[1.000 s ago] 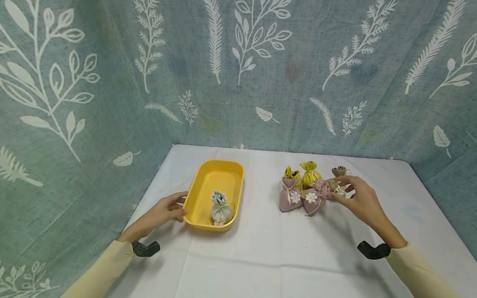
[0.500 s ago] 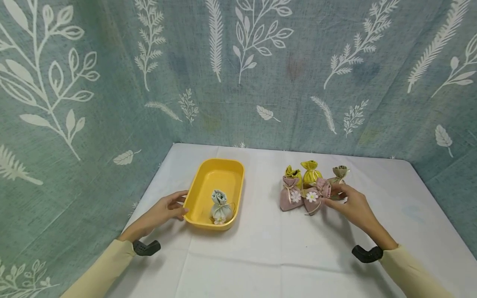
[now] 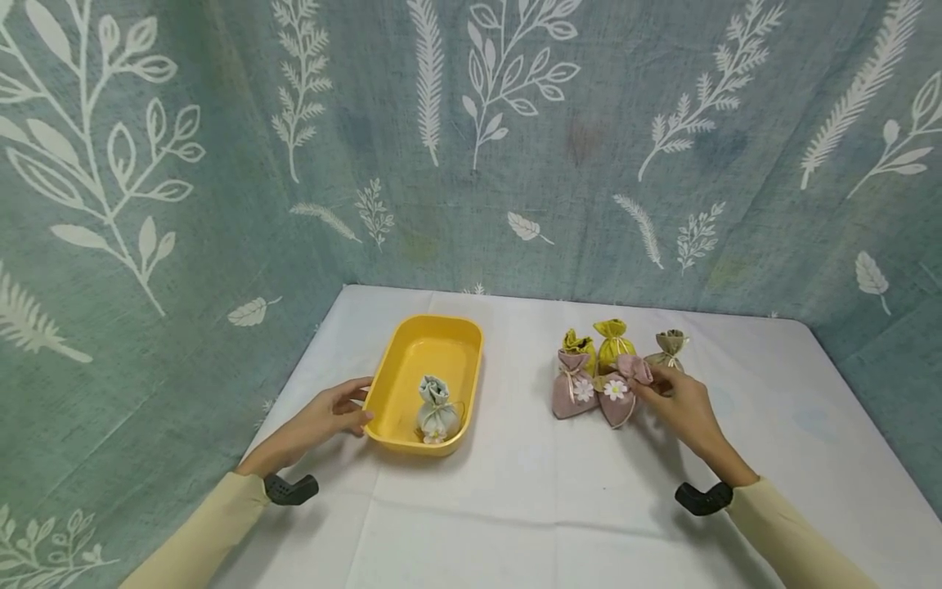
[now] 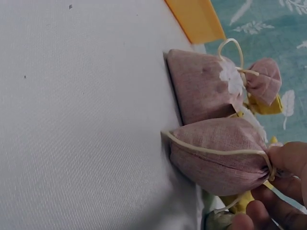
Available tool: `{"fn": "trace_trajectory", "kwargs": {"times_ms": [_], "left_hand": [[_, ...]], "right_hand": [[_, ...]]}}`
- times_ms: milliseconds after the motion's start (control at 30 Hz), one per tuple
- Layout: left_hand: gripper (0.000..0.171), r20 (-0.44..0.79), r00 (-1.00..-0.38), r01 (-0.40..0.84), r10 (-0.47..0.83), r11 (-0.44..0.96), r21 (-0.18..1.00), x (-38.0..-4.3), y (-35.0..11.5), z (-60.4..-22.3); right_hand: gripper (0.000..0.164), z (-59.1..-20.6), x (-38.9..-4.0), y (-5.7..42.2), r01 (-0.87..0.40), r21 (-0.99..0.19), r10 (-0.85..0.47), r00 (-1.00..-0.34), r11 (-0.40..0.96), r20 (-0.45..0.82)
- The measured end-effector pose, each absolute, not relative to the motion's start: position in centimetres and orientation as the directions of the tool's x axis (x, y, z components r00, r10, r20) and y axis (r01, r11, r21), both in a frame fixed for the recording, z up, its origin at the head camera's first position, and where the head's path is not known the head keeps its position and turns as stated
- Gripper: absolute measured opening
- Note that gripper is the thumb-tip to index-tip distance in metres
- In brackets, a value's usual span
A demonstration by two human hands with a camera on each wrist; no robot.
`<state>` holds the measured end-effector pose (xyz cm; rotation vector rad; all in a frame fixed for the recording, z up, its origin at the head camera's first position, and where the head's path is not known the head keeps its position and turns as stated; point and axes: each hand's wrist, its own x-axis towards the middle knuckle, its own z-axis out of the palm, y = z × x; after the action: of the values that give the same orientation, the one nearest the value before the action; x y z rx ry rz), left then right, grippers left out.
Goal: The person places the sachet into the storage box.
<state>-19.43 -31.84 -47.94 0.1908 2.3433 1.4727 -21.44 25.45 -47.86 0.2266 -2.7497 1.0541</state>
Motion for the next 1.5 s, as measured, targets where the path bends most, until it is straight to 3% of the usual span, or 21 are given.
{"fn": "trace_trajectory", "kwargs": {"times_ms": [800,1500], "left_hand": [[0.077,-0.23,-0.924,-0.077,0.305,0.443,0.893,-19.5,-31.8,-47.7],[0.076,-0.216,-0.928,-0.066,0.303,0.437,0.897,-19.3,-31.9,-47.8]], "right_hand": [[0.03,-46.4,-20.5,25.8,-0.292,-0.598,-0.076,-0.93,0.746,0.36],[0.028,-42.7,-19.4,24.5,-0.382,-0.587,-0.13,-0.896,0.714,0.425]]}}
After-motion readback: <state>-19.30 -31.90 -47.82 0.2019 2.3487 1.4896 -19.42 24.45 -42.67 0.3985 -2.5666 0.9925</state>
